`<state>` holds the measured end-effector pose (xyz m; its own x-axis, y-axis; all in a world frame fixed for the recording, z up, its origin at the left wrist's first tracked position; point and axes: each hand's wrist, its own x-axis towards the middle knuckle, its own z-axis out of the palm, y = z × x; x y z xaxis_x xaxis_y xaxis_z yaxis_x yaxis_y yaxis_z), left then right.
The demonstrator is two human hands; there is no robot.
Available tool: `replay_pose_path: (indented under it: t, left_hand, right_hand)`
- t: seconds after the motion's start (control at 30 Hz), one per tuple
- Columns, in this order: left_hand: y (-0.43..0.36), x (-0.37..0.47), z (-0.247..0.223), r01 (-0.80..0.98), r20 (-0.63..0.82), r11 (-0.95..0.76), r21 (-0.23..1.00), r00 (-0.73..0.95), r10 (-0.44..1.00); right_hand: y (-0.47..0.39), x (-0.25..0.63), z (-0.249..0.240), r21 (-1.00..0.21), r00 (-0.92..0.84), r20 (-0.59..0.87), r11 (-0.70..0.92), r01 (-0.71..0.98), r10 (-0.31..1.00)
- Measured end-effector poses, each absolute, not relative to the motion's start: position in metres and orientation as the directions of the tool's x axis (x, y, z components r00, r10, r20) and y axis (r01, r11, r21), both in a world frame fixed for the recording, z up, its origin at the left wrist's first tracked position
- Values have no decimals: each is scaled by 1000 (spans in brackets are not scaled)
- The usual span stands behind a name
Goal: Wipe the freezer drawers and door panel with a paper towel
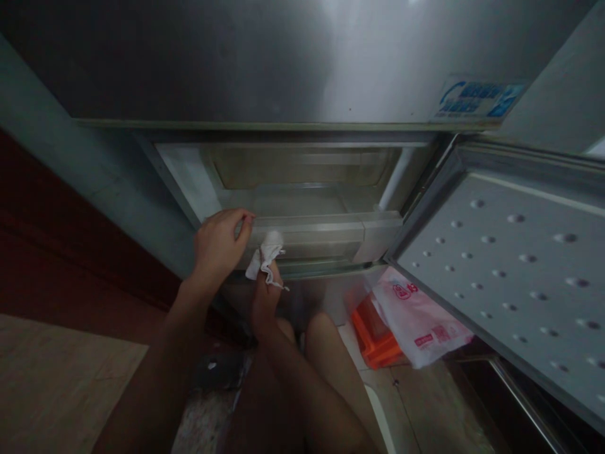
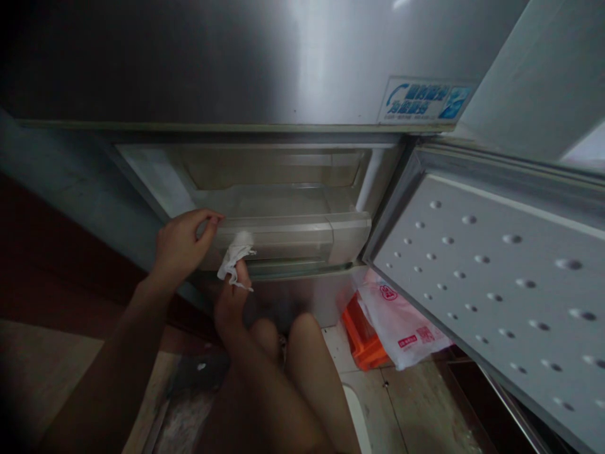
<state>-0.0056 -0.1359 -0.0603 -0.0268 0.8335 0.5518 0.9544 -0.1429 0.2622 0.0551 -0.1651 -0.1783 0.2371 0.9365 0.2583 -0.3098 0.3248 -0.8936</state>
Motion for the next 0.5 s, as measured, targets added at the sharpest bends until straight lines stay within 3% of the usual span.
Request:
replay_pose_path:
  t: [0.27, 0.5]
  left_hand:
    - [-136, -4, -61, 960, 545, -118, 253, -41, 837]
    - [-135, -5, -62, 959, 568, -146, 242, -18, 823]
  right_hand:
    - [-159, 58, -162, -765, 112, 81, 134, -630, 990]
    - [-151, 67, -163, -712, 69, 84, 109, -693, 994]
